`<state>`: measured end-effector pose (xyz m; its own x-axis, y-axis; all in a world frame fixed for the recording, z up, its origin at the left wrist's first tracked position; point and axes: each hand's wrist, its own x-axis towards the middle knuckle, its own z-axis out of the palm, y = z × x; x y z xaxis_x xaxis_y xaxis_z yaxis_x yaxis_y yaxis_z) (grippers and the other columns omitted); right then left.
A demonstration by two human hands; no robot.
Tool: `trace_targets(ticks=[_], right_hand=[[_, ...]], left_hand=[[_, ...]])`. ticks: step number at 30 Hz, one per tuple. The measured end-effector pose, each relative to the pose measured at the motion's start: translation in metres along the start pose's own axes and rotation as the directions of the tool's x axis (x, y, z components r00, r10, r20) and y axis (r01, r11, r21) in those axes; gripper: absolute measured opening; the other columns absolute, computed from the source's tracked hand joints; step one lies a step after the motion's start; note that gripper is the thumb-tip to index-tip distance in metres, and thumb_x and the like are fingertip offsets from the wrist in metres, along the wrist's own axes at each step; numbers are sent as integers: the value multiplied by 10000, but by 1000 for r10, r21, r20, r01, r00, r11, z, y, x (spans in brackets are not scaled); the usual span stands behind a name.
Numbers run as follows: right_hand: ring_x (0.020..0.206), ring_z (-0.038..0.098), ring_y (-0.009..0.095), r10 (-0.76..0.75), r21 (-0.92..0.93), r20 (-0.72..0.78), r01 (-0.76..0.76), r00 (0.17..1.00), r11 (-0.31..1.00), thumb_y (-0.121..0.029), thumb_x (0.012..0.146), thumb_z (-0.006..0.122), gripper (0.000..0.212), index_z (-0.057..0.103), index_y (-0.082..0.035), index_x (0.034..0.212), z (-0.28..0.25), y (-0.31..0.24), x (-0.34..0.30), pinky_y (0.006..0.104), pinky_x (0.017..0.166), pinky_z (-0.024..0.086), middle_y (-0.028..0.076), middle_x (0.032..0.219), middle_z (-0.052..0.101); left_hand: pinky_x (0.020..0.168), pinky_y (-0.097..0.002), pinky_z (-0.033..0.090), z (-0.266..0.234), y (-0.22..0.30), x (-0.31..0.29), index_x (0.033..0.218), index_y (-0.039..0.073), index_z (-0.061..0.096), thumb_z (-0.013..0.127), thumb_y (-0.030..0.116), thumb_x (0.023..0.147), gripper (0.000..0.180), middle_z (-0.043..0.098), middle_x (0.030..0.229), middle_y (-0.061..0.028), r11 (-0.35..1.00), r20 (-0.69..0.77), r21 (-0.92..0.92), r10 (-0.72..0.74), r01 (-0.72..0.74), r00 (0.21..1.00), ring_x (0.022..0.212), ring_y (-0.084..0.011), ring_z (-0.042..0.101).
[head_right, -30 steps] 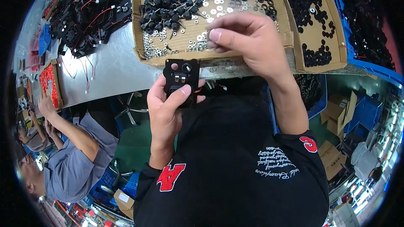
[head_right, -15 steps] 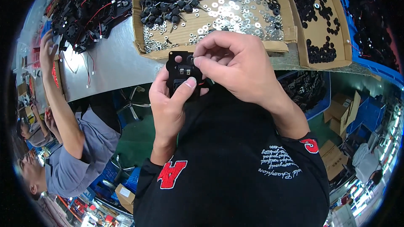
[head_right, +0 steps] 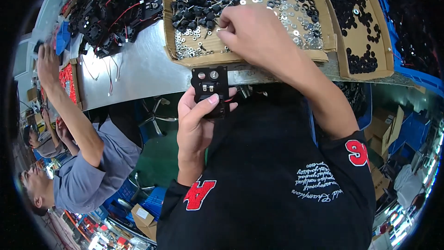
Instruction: The worker is assembling electronic components by inserting small metal pins into plastic housings.
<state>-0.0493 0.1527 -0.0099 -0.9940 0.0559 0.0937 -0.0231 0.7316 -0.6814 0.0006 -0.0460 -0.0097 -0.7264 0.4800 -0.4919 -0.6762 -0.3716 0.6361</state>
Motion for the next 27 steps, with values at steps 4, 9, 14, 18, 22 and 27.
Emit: trace_targets(ticks=[4,9,14,18,22,27], right_hand=[[692,671,260,52,-171,55,-42,997,984,-180,797,636,201,693,-4,875,15,-2,15,361,655,519,135,735,683],[670,663,280,134,-260,189,-82,973,962,-173,775,607,207,694,-2,855,2,-10,25,362,661,519,142,710,677],[669,648,168,58,64,72,-63,996,996,-133,796,640,162,684,-2,879,-9,-7,8,296,633,499,86,756,688],[741,633,99,100,518,79,-127,992,846,-61,836,666,173,690,20,988,-25,-25,-34,248,655,495,54,867,698],[724,665,164,-284,319,-27,277,959,906,33,791,676,202,723,-15,981,-20,-20,-50,261,656,530,102,889,684],[705,656,148,-197,415,-39,195,980,889,66,815,641,213,716,-6,1000,-10,-17,-58,242,622,530,102,926,637]], left_hand=[[824,-404,575,-7,4,-4,1302,-75,381,610,3,865,499,595,1147,-202,999,-57,-10,47,-48,997,1022,-311,653],[822,-400,576,-9,7,-1,1311,-77,372,605,4,870,505,598,1139,-204,998,-60,-11,55,-56,997,1025,-301,652],[815,-390,577,-9,7,1,1313,-69,381,604,3,870,501,600,1141,-196,997,-62,-2,72,-72,996,1020,-295,653],[803,-380,579,1,9,4,1300,-61,412,601,5,868,476,604,1145,-180,998,-36,19,65,-64,997,1014,-280,652],[801,-365,580,3,5,8,1302,-56,420,605,14,870,475,607,1133,-166,999,11,31,42,-42,999,982,-239,653],[804,-353,581,10,3,7,1288,-52,433,613,28,876,457,611,1110,-148,999,31,28,46,-47,998,973,-209,649]])
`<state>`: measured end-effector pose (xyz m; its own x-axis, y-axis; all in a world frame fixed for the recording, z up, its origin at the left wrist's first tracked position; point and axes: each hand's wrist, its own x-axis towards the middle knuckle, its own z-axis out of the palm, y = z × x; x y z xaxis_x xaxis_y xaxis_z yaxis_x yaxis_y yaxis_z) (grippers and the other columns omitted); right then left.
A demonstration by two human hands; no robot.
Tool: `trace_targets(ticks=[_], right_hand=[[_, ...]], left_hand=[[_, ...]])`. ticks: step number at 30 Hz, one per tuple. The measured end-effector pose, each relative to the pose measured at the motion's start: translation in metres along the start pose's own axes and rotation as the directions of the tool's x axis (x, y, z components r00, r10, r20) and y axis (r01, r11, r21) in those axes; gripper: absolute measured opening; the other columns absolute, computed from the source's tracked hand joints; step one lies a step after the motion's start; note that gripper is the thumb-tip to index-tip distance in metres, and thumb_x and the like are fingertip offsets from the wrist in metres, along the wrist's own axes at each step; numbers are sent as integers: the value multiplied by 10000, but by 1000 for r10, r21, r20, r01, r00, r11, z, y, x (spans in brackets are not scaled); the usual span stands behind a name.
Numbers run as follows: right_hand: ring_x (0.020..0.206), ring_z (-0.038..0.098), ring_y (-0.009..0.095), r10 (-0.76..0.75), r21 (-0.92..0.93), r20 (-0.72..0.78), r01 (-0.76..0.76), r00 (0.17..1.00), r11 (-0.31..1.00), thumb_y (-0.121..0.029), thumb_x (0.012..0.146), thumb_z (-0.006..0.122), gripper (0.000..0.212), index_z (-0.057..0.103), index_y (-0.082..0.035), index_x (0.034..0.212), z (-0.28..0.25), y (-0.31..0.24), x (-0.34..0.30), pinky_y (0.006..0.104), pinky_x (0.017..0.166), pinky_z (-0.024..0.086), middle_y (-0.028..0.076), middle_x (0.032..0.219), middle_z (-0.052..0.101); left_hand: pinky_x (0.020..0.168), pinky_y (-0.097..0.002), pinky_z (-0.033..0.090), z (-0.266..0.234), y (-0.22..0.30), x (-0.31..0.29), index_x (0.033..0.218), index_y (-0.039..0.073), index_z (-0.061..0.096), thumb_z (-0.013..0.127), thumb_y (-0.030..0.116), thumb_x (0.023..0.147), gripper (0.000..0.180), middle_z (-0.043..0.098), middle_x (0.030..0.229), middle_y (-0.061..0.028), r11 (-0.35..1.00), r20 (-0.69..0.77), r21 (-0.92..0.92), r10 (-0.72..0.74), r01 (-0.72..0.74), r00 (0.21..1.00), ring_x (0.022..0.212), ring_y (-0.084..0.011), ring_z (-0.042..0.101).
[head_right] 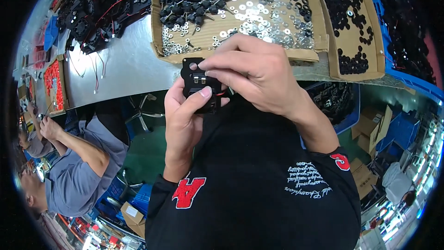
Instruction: The worker is assembling electronic components by inserting small metal pins into plastic housings.
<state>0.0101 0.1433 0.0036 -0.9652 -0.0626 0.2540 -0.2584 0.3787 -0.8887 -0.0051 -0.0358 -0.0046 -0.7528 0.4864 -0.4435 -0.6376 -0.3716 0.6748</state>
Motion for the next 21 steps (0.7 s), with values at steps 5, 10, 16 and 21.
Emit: trace_targets(ticks=[5,10,16,21], right_hand=[[707,652,139,-41,-50,-19,40,999,998,65,829,634,207,707,1,1011,-1,4,-4,234,615,533,96,933,627],[794,614,90,158,94,-236,-139,959,986,2,885,627,165,643,22,1048,-1,5,-9,228,691,506,57,934,619],[810,568,63,304,265,-338,-220,891,939,-49,901,644,161,636,19,1047,-17,14,-15,201,747,447,10,895,628],[729,589,95,24,-271,-357,-128,934,954,-2,842,664,98,655,8,939,-28,16,-28,224,642,460,43,834,640]], left_hand=[[802,-349,582,2,-4,3,1283,-40,441,610,35,881,443,611,1116,-139,999,30,43,23,-24,999,983,-207,650],[796,-358,586,8,-2,7,1265,-39,460,590,27,888,404,620,1115,-146,1000,0,-17,-25,25,1000,1008,-237,658],[792,-346,574,17,10,12,1228,-55,484,595,42,893,366,639,1086,-173,993,-55,5,119,-119,991,966,-254,672],[798,-366,575,-4,31,15,1203,-80,495,580,55,880,360,645,1061,-215,955,-185,70,297,-289,937,964,-273,668]])
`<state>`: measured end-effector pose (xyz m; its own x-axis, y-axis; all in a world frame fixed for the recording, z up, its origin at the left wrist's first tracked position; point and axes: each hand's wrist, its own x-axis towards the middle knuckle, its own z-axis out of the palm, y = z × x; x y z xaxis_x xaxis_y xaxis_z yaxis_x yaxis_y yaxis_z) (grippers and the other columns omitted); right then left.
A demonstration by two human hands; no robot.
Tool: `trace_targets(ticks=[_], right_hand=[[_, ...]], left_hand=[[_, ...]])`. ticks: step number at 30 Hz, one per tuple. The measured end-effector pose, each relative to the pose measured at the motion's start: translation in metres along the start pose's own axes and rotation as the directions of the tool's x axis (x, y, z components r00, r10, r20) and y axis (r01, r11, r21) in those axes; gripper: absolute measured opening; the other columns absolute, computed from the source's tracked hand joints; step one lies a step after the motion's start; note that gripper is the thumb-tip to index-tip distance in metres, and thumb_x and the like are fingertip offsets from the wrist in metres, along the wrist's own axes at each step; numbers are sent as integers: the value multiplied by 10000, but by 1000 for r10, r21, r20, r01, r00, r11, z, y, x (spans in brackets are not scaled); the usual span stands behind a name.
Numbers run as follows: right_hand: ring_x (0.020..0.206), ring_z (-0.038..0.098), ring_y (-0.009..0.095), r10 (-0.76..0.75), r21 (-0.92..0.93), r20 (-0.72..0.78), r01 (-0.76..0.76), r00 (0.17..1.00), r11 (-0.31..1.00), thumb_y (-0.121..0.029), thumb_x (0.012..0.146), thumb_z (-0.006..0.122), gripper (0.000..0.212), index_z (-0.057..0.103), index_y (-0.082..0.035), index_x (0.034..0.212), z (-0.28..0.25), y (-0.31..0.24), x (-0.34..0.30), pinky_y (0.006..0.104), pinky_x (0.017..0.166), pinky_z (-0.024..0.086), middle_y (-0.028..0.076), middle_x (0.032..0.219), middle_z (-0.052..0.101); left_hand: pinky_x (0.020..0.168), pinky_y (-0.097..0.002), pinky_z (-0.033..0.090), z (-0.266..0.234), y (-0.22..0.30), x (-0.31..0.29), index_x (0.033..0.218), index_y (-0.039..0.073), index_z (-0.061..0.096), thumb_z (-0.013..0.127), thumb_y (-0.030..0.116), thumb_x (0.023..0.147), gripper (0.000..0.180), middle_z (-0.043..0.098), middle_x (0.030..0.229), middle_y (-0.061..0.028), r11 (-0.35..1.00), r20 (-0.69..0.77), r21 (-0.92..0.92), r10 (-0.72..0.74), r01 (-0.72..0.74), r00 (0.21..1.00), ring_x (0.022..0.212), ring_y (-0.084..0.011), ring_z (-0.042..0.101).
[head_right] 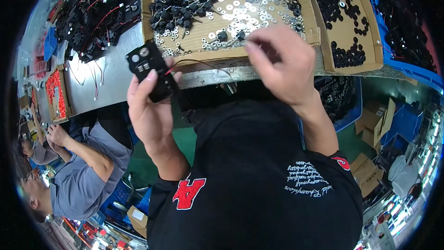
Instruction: The worker is assembling electronic components by inserting small metal pins into plastic housings.
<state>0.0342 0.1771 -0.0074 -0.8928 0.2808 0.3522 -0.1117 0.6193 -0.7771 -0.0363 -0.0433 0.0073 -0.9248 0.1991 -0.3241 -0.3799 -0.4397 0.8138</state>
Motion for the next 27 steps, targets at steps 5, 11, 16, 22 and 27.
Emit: trace_targets(ticks=[5,11,16,22,27], right_hand=[[587,581,215,-334,-283,267,404,904,870,-11,716,725,224,682,-38,934,11,11,-24,317,520,454,57,697,584],[623,546,193,-338,-429,405,503,849,750,-64,731,619,314,655,-35,1042,11,9,-16,322,565,451,52,738,518],[629,555,177,-340,-459,584,645,737,611,-107,751,580,286,644,5,1007,12,2,-5,292,578,461,43,725,512],[581,570,169,-243,-446,802,818,545,363,-128,757,573,150,608,-6,835,18,-18,14,295,527,471,43,670,522],[541,587,189,-254,-357,847,853,467,380,-130,778,574,114,553,-29,729,20,-19,29,332,474,472,56,638,535]], left_hand=[[799,-386,581,-11,-1,-3,1215,-94,485,581,66,872,390,637,1088,-209,999,-19,27,34,-33,999,1000,-286,661],[805,-409,589,-12,-4,-16,1240,-94,448,596,30,864,422,618,1104,-214,997,38,7,-80,80,996,1024,-334,654],[794,-408,595,-16,-8,-19,1274,-94,406,599,4,859,469,614,1101,-218,995,69,-3,-95,96,993,1015,-340,657],[789,-408,596,-17,-7,-23,1302,-99,372,597,2,860,506,606,1107,-221,996,71,-20,-87,89,994,1014,-339,657],[788,-406,593,-19,-10,-27,1308,-100,358,597,3,862,516,601,1109,-220,993,87,-17,-116,118,989,1007,-335,658]])
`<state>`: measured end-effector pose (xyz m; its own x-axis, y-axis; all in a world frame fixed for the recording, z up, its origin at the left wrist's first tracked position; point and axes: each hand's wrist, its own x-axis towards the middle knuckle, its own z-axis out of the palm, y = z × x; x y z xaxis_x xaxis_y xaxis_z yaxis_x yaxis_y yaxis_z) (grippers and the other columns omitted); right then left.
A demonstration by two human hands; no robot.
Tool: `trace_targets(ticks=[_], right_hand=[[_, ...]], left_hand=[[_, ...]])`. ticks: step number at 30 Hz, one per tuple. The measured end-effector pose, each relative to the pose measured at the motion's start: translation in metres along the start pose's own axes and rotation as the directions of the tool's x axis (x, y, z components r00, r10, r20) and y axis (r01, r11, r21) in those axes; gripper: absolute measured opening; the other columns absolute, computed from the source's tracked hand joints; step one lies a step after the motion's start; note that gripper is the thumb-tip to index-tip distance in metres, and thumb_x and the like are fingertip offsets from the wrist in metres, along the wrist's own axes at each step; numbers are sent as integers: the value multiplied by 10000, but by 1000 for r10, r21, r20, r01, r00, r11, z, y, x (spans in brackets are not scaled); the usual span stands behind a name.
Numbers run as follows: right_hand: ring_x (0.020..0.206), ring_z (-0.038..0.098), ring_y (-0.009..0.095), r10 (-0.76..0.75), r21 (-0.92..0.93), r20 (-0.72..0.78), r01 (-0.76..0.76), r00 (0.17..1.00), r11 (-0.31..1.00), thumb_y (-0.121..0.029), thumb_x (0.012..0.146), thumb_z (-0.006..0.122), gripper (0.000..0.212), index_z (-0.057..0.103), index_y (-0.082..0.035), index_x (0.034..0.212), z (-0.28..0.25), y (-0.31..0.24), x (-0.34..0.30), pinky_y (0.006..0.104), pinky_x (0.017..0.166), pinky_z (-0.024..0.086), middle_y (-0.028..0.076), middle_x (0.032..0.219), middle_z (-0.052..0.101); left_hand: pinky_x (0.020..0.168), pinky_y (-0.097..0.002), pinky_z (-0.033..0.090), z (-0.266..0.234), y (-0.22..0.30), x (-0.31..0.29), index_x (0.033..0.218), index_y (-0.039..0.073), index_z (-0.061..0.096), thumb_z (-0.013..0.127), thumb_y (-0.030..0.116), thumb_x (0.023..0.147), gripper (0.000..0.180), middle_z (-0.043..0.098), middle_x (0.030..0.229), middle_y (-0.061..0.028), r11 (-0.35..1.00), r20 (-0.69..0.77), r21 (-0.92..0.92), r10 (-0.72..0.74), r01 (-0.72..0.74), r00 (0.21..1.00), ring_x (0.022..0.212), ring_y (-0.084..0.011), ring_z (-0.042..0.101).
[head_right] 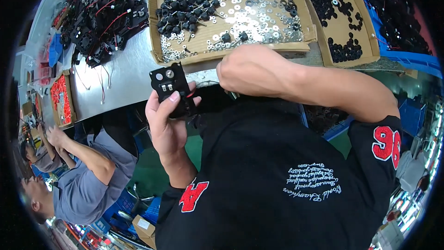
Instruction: The worker is assembling electronic components by inserting small metal pins into plastic housings.
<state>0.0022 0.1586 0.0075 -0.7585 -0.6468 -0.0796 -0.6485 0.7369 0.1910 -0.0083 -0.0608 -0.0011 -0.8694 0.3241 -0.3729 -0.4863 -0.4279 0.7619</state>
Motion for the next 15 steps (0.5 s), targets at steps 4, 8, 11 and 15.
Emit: trace_targets(ticks=[4,8,11,15], right_hand=[[601,644,216,117,483,-118,-46,986,874,-95,766,649,120,580,3,757,6,9,-5,318,520,503,78,670,584],[675,654,139,527,959,38,-178,849,218,20,765,665,116,672,11,880,-11,1,-10,242,596,506,92,787,684],[720,656,128,663,958,137,71,736,-277,37,754,676,120,686,32,873,-8,-13,-8,241,643,510,112,794,685],[745,668,168,752,991,-68,135,656,-28,69,741,673,169,706,45,905,-7,-9,-4,255,675,513,133,811,686]], left_hand=[[783,-379,586,6,-2,-4,1315,-80,368,585,-17,869,500,603,1125,-208,999,19,2,-53,53,998,1006,-305,663],[796,-345,578,15,-6,3,1293,-60,425,600,3,876,457,625,1112,-170,997,73,45,-68,65,995,1002,-253,661],[806,-336,573,21,-8,9,1274,-42,460,607,20,881,424,630,1105,-145,993,100,83,-93,85,991,991,-220,655],[803,-322,573,26,-10,13,1254,-40,479,610,25,882,400,633,1081,-127,992,127,101,-89,77,988,965,-178,648]])
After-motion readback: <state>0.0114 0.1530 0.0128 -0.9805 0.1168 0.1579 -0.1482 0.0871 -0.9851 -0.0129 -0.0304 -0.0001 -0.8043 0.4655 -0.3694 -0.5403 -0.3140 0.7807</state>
